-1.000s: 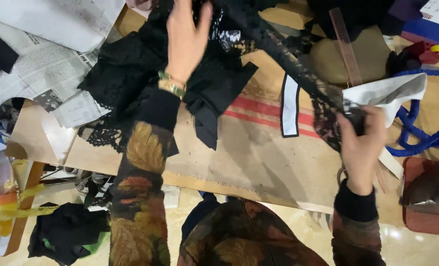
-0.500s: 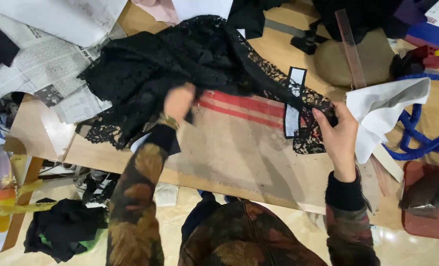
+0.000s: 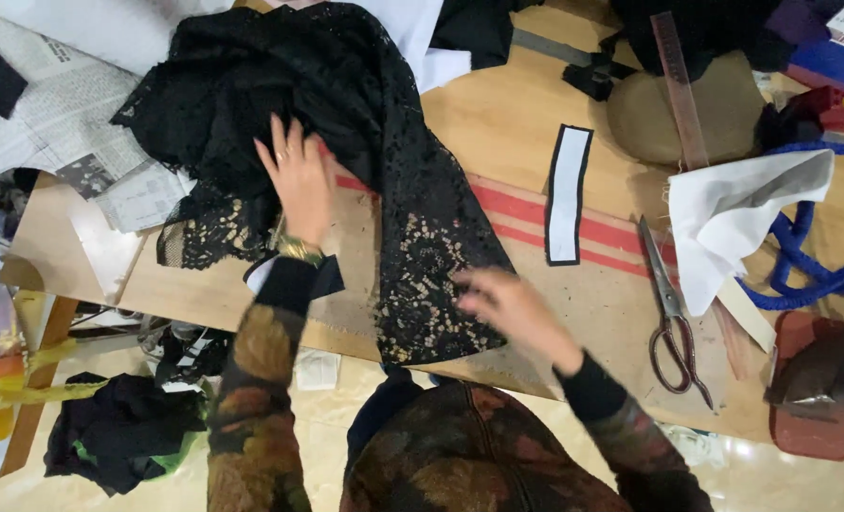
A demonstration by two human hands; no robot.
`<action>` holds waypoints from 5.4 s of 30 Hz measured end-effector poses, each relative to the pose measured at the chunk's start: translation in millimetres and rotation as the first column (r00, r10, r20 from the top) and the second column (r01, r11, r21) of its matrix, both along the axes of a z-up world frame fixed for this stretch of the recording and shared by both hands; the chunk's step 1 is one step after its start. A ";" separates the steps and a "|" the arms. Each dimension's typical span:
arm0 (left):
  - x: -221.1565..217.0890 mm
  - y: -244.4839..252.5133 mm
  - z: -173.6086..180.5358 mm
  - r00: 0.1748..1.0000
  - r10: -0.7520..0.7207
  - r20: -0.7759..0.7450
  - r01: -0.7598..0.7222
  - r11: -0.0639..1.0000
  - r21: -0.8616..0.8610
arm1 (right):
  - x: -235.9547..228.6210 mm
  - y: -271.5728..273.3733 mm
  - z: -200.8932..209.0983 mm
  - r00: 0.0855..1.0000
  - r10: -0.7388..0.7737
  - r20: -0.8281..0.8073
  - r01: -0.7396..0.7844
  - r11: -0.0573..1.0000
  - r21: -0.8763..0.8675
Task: The person arranges a piece of black lace fabric and a larger piece of black fabric on a wooden table. They place white paper pattern pieces onto the black fabric and then use a pair of scissors to cut the fabric along the edges of the patterns.
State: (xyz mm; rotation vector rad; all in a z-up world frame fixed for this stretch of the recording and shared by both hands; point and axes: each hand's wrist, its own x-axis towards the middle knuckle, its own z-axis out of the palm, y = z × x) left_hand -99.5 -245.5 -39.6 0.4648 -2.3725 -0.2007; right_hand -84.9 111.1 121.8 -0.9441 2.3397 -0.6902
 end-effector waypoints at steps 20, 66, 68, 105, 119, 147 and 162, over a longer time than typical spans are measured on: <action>27.1 94.2 0.3 0.982 -0.129 0.141 0.016 0.793 0.609 | -202.5 18.3 -308.6 0.395 -0.480 0.784 0.710 0.701 0.072; 66.9 188.5 -0.5 0.965 -0.247 0.085 0.224 0.950 0.217 | -66.0 10.1 -138.4 0.661 0.153 -0.734 -0.092 0.988 0.123; 69.9 184.8 -1.2 0.965 -0.245 0.098 0.219 0.951 0.216 | -63.8 21.5 -135.3 0.668 0.148 -0.729 -0.094 0.989 0.115; 107.4 189.2 15.1 0.970 0.112 0.216 -0.179 0.929 0.323 | -62.7 -72.5 -143.7 -0.160 0.492 0.856 0.838 0.526 -0.145; 109.9 188.6 21.3 0.975 0.105 0.197 -0.165 0.933 0.319 | -82.0 0.6 -162.8 0.029 0.464 0.885 0.797 0.523 -0.301; 97.9 211.6 97.0 0.939 0.308 -0.156 0.330 -0.668 0.667 | -41.3 49.1 -134.3 0.025 0.498 0.867 0.895 0.374 -0.241; 96.5 215.0 105.6 0.981 0.002 -0.194 0.102 -0.855 0.509 | -31.3 40.9 -115.8 -0.019 0.522 0.853 0.902 0.377 -0.211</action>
